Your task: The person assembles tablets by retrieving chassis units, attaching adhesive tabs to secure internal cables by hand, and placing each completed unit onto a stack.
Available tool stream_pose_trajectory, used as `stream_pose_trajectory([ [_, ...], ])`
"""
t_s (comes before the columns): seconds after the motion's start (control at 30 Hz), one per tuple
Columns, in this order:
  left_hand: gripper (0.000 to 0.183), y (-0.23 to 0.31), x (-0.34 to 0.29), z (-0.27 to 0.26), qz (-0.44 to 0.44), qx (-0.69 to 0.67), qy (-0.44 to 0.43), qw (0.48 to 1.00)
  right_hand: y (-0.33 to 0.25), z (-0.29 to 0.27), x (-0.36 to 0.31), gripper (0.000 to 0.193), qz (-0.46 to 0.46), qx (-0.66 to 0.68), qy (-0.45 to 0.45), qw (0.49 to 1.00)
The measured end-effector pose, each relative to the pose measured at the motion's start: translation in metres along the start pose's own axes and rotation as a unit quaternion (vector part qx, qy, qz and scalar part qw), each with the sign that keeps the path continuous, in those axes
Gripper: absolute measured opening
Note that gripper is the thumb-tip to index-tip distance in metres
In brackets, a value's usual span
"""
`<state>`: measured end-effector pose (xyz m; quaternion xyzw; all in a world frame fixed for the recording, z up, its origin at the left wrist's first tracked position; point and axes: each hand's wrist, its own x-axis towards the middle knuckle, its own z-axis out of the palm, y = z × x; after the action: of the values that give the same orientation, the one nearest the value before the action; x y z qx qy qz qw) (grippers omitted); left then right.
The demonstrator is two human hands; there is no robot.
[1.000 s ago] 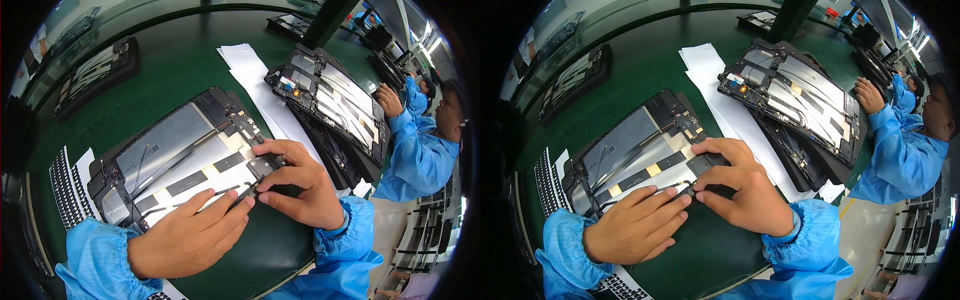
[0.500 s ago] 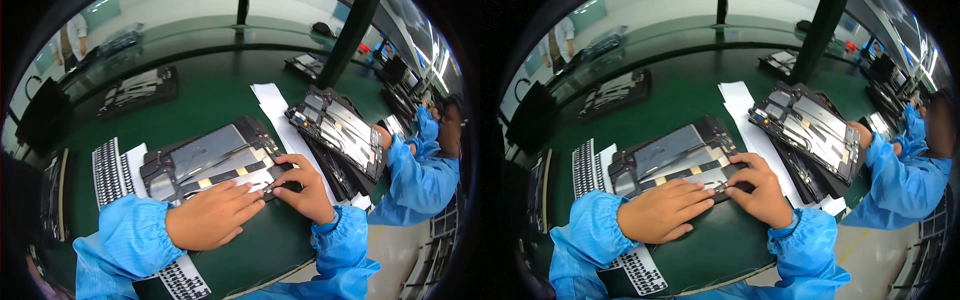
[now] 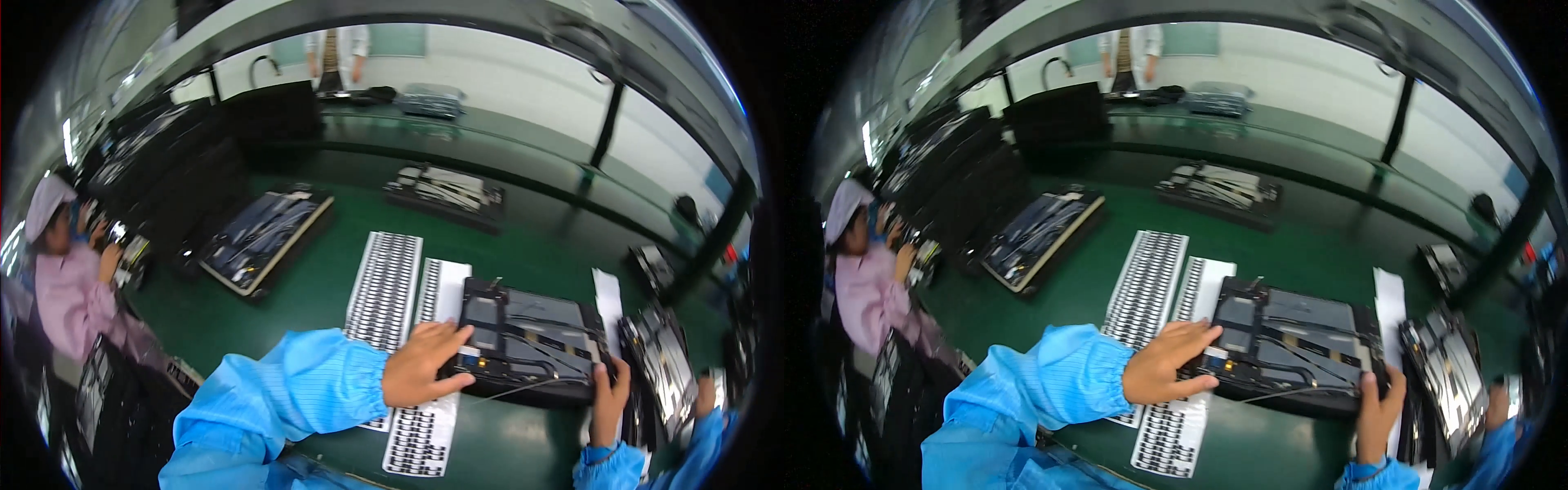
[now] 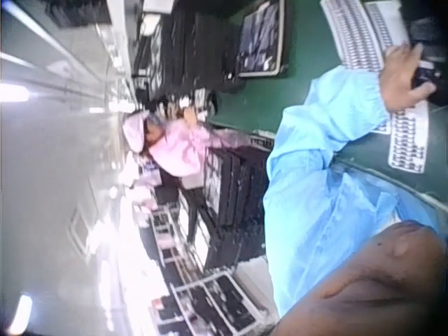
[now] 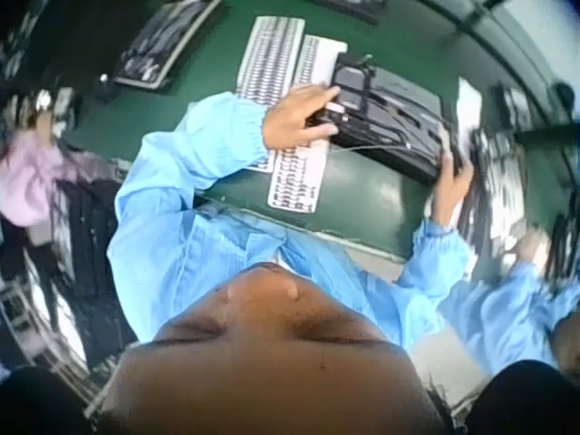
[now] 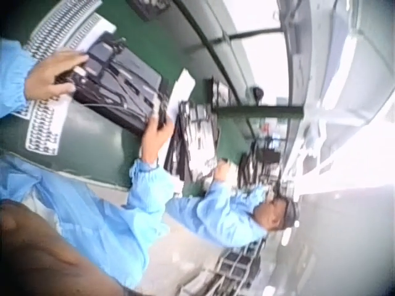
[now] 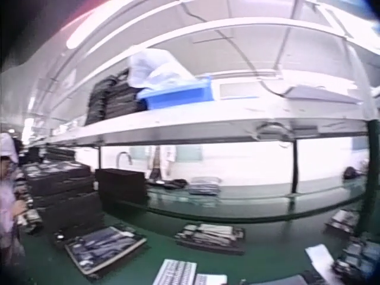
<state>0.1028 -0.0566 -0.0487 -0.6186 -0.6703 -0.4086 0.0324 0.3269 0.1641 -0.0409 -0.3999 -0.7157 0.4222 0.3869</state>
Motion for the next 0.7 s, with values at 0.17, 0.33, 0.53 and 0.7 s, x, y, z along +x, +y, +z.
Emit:
stream_pose_trajectory([
  [0.17,0.053,0.032,-0.011,-0.066,-0.074,-0.025,0.176,0.981,-0.075,0.034,0.03,0.028,-0.149,0.043,-0.047,0.987],
  [0.33,0.055,0.013,-0.055,-0.115,-0.162,-0.206,0.348,0.9,-0.171,0.147,0.06,0.033,-0.292,0.111,-0.188,0.931],
  [0.53,0.046,-0.026,-0.096,-0.159,-0.315,-0.174,0.445,0.82,-0.215,0.355,0.078,0.03,-0.337,0.142,-0.236,0.9],
  [0.7,0.049,-0.068,-0.125,-0.17,-0.36,0.007,0.474,0.804,-0.21,0.465,0.047,0.024,-0.304,0.248,-0.253,0.885],
])
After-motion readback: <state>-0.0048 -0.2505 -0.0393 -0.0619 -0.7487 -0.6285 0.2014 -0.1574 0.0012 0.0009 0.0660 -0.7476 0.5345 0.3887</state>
